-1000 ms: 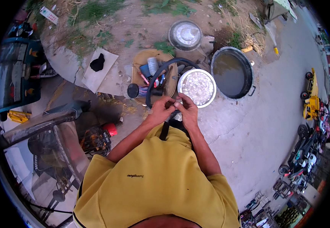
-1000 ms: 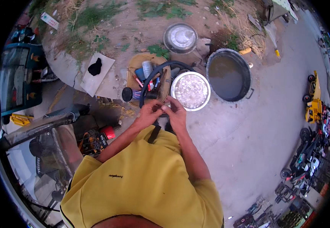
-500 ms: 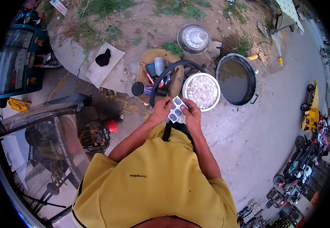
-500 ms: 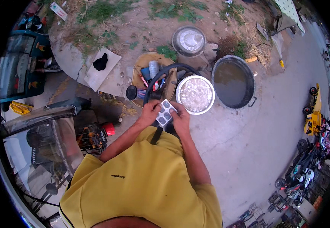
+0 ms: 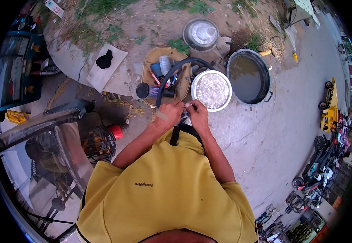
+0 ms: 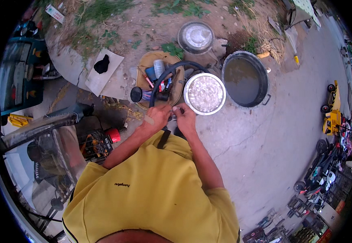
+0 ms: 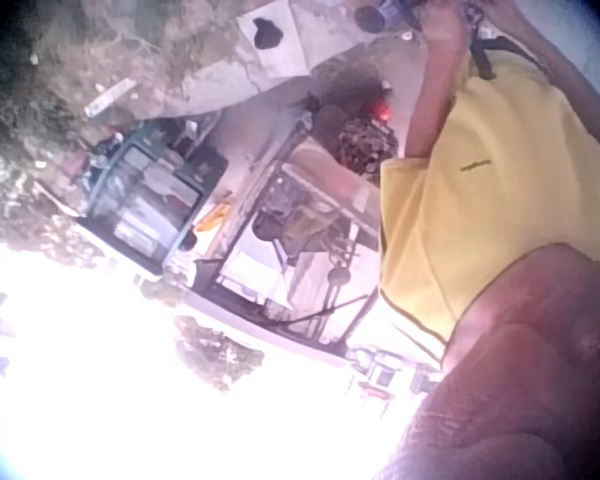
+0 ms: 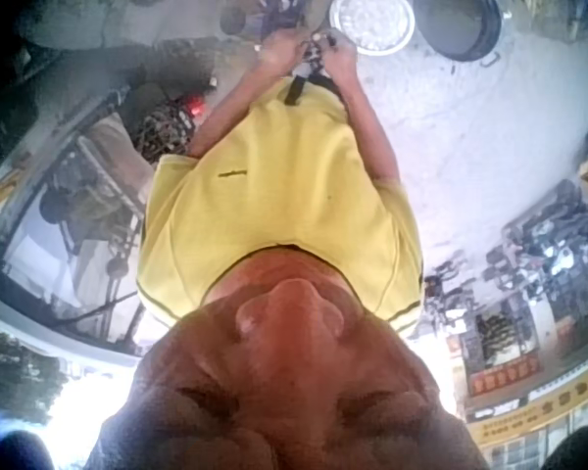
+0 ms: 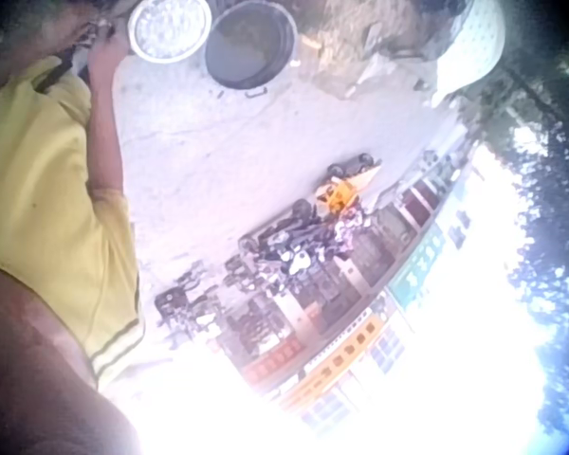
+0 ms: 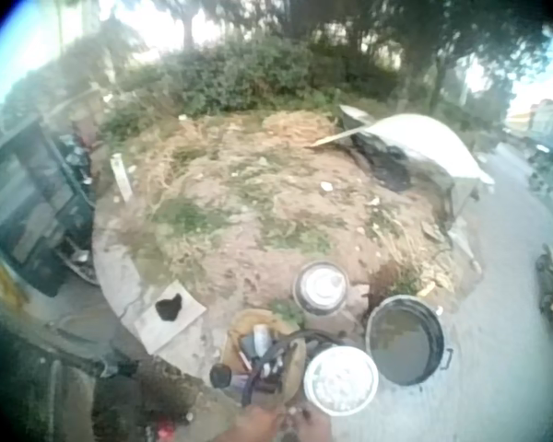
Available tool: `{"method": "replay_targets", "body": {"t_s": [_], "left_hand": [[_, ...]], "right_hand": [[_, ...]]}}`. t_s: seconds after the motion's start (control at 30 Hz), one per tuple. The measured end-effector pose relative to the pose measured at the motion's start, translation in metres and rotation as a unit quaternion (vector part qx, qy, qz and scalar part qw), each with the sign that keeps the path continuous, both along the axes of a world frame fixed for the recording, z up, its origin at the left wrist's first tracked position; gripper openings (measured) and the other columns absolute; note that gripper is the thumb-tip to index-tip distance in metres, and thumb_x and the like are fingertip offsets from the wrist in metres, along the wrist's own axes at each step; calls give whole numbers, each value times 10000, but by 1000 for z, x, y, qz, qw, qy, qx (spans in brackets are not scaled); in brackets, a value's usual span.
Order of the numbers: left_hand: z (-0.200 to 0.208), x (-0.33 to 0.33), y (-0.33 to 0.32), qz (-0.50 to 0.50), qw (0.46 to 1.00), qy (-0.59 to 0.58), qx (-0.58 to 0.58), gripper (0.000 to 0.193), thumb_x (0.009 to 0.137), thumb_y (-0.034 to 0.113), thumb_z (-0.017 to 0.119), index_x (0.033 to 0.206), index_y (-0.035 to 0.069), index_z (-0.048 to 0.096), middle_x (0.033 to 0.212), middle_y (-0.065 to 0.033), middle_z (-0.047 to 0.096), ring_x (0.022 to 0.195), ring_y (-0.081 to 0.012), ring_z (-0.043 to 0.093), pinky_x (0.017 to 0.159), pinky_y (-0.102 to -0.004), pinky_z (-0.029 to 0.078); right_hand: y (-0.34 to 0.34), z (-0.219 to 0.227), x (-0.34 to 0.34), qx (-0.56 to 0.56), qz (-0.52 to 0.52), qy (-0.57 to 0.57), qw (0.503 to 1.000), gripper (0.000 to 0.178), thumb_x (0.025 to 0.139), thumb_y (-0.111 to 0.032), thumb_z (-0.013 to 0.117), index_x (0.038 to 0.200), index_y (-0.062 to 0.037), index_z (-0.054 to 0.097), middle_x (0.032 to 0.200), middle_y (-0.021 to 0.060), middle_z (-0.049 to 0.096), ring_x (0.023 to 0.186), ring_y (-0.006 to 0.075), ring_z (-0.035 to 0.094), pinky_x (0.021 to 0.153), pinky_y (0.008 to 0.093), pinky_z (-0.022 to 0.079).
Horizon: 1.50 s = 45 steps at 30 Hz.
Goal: The person uses a wooden stick to repeatedly rub and scrape the inner surface of a black rubber tire tube. They then pick up a small white packet, open it, and apply its contents to the tube's interior.
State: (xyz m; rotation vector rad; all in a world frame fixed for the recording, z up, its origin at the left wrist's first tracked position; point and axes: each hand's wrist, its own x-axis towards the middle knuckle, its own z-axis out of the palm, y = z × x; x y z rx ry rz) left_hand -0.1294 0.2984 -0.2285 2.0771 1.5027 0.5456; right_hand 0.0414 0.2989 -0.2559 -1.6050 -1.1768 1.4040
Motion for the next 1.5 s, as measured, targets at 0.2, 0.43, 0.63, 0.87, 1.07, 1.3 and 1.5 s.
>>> {"method": "replay_targets", "body": {"t_s": [0.2,0.43,0.63,0.87,1.07,1.3,1.5], "left_hand": [[-13,9,-13,25,996,-42,77,85,922,112,724,993,82,688,917,-112,688,784,-346,722,670,-482,568],[-4,11,-13,55,982,-163,80,121,922,109,769,1023,60,725,891,-79,717,767,-235,703,702,-395,563],[2,-3,7,102,861,-319,-383,264,904,199,839,1048,-4,749,899,-95,766,845,-131,684,768,-334,542],[-29,-9,-2,44,928,-202,-310,258,904,214,825,1056,8,789,889,-138,770,836,-211,718,797,-382,548],[-38,14,-22,130,947,-195,-218,234,912,238,794,995,20,796,897,-177,765,818,-289,733,765,-419,554],[-106,-13,13,131,955,-149,-219,466,924,281,764,1326,59,688,1109,-205,758,1099,-408,718,956,-498,552],[-146,-59,96,157,978,-11,-139,739,918,337,772,1534,28,507,1442,-270,603,1321,-468,588,1124,-538,464]], "right_hand": [[-5,1,-6,-150,-158,198,956,178,1034,-172,701,983,-5,734,898,52,725,799,141,639,742,310,501],[-8,-10,-14,-138,-253,366,885,108,1029,-135,722,1032,-27,717,898,38,710,797,116,644,732,281,520],[-8,-3,-11,6,-154,235,960,137,1019,-101,725,1112,0,718,946,52,733,829,104,659,758,265,534],[-5,-1,13,-53,82,16,995,155,989,-80,729,1123,-2,728,955,31,733,861,120,661,776,287,533],[-21,-46,2,-100,-282,323,898,72,1031,-74,670,1058,-9,688,905,72,693,805,168,653,729,321,543],[-22,-74,90,-124,-430,301,842,149,1073,-133,644,1191,-59,592,1035,79,698,884,210,693,755,347,594],[-152,-100,132,-110,-492,165,847,266,1036,-97,623,1300,-70,598,974,92,692,797,167,645,621,276,509]]}}
